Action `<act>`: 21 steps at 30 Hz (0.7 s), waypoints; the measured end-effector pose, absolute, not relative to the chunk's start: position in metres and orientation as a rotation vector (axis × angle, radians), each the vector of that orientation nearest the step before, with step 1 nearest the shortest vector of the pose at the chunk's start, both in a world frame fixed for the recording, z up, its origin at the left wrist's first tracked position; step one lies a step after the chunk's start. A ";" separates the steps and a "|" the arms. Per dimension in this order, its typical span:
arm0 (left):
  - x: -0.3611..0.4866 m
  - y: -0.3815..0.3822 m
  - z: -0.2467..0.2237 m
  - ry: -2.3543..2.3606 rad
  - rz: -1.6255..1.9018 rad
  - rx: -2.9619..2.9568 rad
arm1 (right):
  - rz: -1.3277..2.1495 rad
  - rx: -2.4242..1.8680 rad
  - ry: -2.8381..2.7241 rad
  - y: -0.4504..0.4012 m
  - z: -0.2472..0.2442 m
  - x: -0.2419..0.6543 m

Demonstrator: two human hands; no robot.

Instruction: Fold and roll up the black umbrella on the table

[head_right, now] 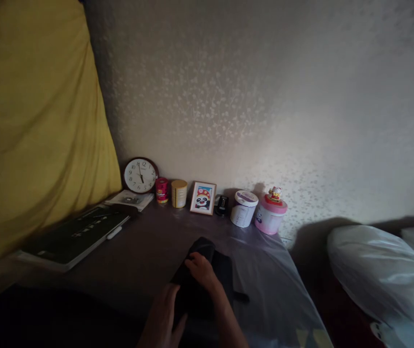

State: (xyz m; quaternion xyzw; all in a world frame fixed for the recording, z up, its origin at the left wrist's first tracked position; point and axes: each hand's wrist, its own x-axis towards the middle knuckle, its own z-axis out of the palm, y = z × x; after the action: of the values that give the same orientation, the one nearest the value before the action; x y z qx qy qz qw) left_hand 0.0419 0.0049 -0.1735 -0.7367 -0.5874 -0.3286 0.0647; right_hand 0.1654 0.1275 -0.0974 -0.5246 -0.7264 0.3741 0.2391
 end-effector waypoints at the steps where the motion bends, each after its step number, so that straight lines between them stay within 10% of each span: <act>1: 0.043 0.004 -0.163 -1.746 -1.007 -2.236 | 1.090 -1.369 -2.010 0.127 -0.098 0.165; 21: 0.069 0.026 -0.162 -1.826 -0.890 -2.451 | 0.460 -0.993 -2.329 0.105 -0.095 0.186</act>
State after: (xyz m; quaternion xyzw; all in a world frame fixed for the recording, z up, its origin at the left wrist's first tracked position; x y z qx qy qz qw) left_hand 0.0685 0.0255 -0.1624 -0.7698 -0.5735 -0.2794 -0.0211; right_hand 0.1862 0.1047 -0.0952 -0.3704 -0.8689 0.1715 0.2802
